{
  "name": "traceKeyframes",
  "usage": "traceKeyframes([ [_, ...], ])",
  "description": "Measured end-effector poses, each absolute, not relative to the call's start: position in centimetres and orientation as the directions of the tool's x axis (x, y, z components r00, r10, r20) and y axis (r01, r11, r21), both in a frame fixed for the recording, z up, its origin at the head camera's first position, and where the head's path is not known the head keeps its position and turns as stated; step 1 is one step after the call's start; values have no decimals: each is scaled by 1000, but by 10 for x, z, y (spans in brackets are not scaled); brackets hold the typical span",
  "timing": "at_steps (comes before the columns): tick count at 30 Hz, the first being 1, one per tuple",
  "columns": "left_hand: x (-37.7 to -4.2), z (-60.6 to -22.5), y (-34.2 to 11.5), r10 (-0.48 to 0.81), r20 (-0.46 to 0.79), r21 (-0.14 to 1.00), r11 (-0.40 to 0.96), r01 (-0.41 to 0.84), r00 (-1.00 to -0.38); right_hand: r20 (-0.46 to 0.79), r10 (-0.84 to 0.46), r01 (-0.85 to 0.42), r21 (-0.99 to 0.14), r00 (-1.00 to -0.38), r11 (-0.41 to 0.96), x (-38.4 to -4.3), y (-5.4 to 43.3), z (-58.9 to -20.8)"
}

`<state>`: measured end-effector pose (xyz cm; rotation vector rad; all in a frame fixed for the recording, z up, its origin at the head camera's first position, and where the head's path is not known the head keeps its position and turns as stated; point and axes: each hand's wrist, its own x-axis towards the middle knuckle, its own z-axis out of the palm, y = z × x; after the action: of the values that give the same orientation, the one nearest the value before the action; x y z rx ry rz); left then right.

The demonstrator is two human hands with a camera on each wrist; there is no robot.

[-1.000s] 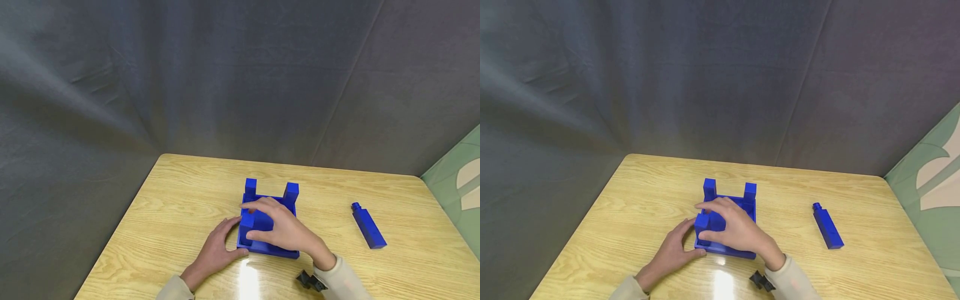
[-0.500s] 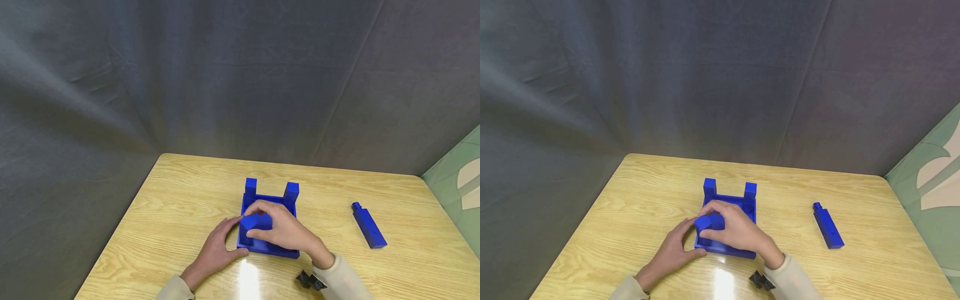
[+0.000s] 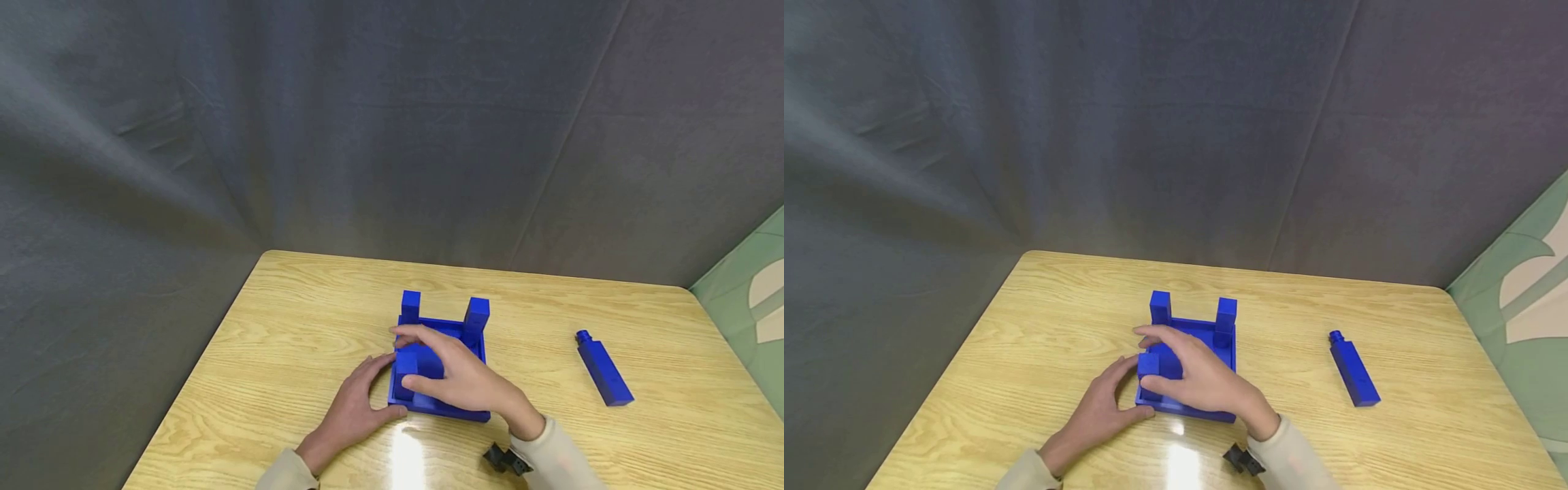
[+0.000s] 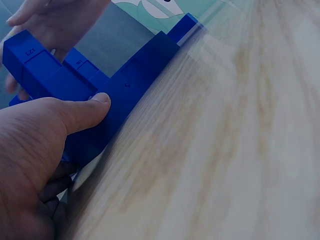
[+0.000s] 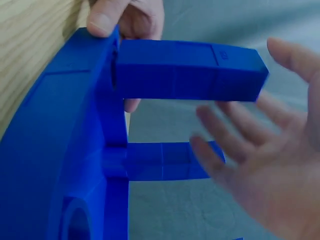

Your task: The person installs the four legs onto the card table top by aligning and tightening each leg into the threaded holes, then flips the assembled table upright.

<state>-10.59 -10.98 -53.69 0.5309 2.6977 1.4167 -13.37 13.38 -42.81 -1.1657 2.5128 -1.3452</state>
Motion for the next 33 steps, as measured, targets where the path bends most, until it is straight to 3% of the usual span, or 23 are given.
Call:
traceKeyframes([
  [5,-106,-537,-110,324,103,810,521,268,-940,315,-725,-621,-759,-613,196,-138,138,-430],
  [11,-105,-537,-111,320,110,810,520,272,-941,357,-741,-644,-753,-569,132,-143,138,-434],
  [25,-106,-538,-110,326,114,813,512,277,-938,380,-597,-625,-731,-706,274,-139,130,-439],
  [29,-106,-537,-109,326,118,812,512,280,-938,380,-591,-627,-724,-711,289,-139,128,-442],
  [33,-105,-536,-109,322,126,813,508,284,-938,398,-617,-640,-733,-679,232,-140,129,-443],
])
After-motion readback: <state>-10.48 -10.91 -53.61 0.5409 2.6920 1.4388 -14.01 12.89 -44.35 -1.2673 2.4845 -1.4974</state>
